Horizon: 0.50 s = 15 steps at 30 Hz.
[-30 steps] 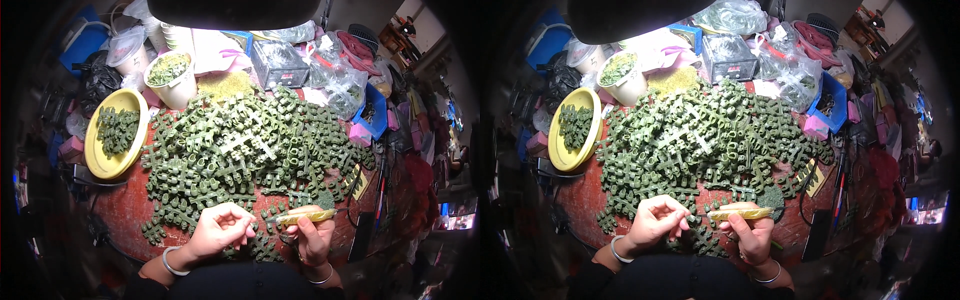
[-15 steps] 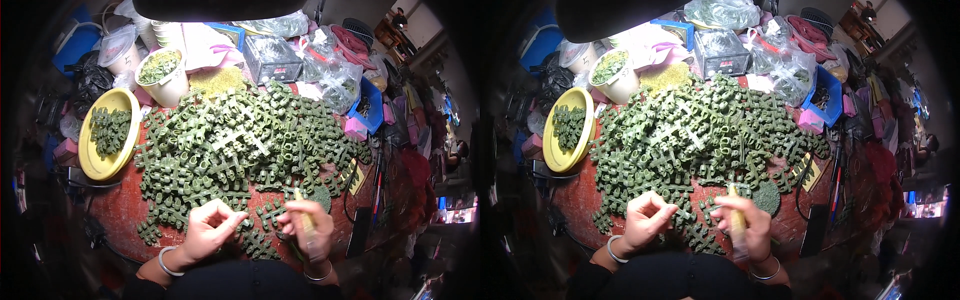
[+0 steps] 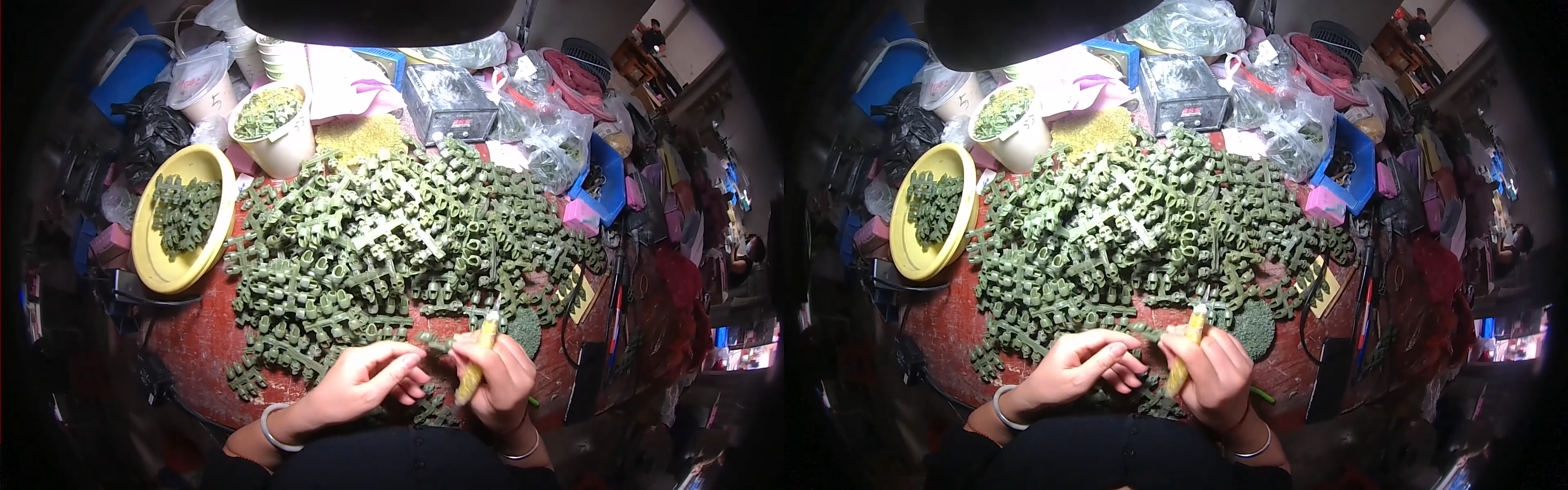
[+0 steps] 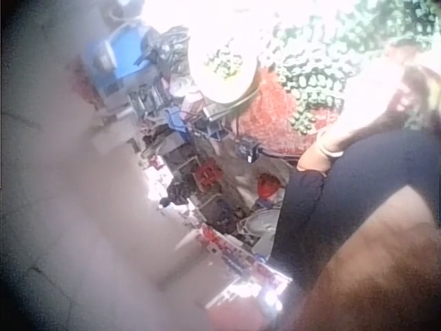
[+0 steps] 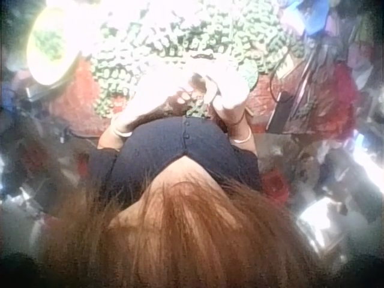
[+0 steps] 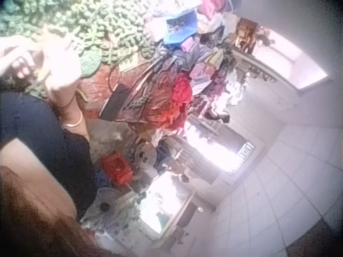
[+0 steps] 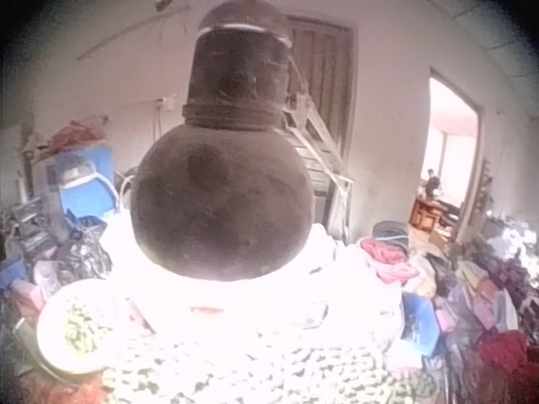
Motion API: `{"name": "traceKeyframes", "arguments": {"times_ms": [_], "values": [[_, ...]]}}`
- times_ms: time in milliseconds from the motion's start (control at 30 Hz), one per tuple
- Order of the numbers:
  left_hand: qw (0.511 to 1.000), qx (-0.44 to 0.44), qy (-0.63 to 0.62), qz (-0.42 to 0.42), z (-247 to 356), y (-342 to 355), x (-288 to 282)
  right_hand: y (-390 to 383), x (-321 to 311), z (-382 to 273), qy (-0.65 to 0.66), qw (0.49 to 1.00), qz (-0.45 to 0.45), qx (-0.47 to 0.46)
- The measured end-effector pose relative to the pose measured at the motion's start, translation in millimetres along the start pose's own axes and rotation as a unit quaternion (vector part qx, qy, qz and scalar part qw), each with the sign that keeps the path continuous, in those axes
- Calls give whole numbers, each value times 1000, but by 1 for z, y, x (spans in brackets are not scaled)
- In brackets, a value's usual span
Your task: The person cleans and separates small green plastic pieces from a large pile on a table using a tool.
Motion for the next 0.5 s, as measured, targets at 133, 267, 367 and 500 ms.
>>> {"name": "traceKeyframes", "arguments": {"times_ms": [133,267,367,500], "values": [[992,17,-65,-104,-6,6,-1,-2,1,-7,86,994,-5,-70],[997,76,-26,-10,-3,6,-4,-2,7,-15,130,987,-44,-81],[997,77,-5,4,1,3,-4,-4,4,-6,212,976,43,14],[996,83,-32,6,0,4,-2,-14,-5,5,387,900,125,157]]}}
Point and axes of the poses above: each hand's wrist, its own y-axis towards the middle knuckle, its own x-axis out of the palm, z = x × y, the point moved 1 cm from there along y, towards the middle knuckle, and after that the axes turned 5 degrees about -x, right-handed, at the moved point
